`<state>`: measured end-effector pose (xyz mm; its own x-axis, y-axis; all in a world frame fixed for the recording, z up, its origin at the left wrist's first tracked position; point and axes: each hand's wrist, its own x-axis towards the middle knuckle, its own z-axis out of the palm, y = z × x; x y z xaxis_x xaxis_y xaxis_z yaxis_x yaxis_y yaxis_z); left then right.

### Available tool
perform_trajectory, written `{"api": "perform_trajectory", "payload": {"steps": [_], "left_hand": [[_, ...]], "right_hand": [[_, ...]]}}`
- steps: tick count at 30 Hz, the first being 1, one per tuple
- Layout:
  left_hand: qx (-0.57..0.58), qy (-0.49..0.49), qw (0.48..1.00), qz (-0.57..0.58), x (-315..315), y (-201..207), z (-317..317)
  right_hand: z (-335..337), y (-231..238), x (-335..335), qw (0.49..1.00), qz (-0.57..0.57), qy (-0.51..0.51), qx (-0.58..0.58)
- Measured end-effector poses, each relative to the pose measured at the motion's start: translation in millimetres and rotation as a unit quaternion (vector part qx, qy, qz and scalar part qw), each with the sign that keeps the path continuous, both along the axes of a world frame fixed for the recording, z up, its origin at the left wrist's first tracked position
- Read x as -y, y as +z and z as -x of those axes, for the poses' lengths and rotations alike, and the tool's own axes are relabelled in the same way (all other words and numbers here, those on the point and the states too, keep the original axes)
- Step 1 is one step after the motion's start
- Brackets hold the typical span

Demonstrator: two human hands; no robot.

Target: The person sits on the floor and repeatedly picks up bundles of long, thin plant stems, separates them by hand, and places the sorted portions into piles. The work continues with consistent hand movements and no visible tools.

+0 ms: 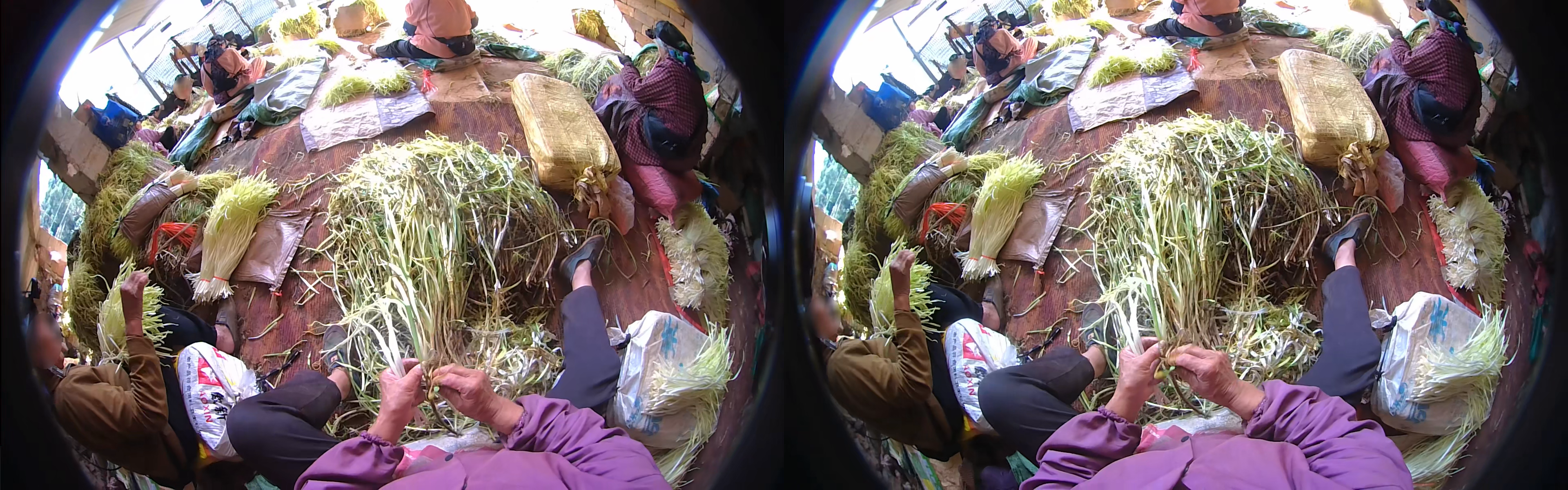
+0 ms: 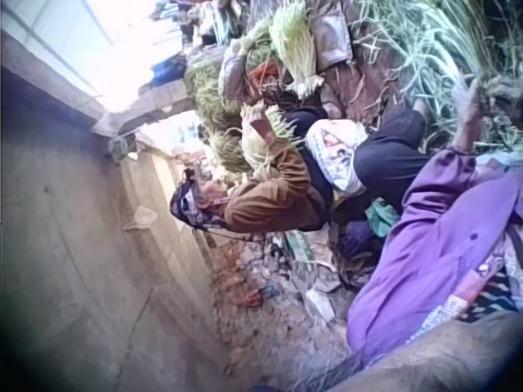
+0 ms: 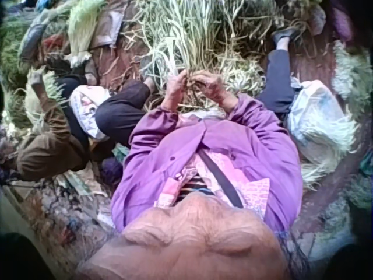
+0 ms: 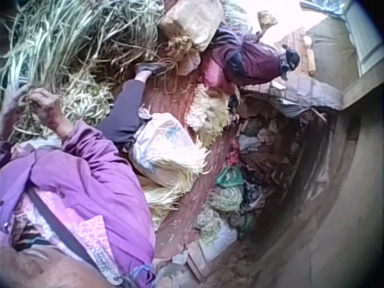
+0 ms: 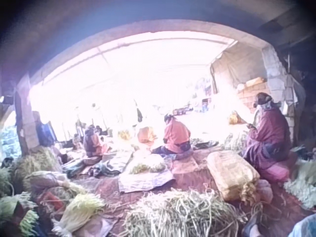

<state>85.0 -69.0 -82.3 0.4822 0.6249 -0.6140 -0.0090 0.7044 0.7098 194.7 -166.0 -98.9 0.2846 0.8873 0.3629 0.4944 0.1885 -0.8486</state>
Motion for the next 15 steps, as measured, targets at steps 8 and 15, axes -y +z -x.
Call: {"api": "perform_trajectory", "payload": {"steps": [8,15], "left_hand": [[0.034,0.054,0.997,-0.034,-19.7,-2.0,13.9],[0.067,-0.036,0.997,0.031,-8.3,9.6,11.2]], "right_hand": [[-13.1,-36.1,87.4,0.804,0.489,0.27,0.202],[-42.7,11.8,-17.9,0.886,0.293,0.052,-0.356]]}}
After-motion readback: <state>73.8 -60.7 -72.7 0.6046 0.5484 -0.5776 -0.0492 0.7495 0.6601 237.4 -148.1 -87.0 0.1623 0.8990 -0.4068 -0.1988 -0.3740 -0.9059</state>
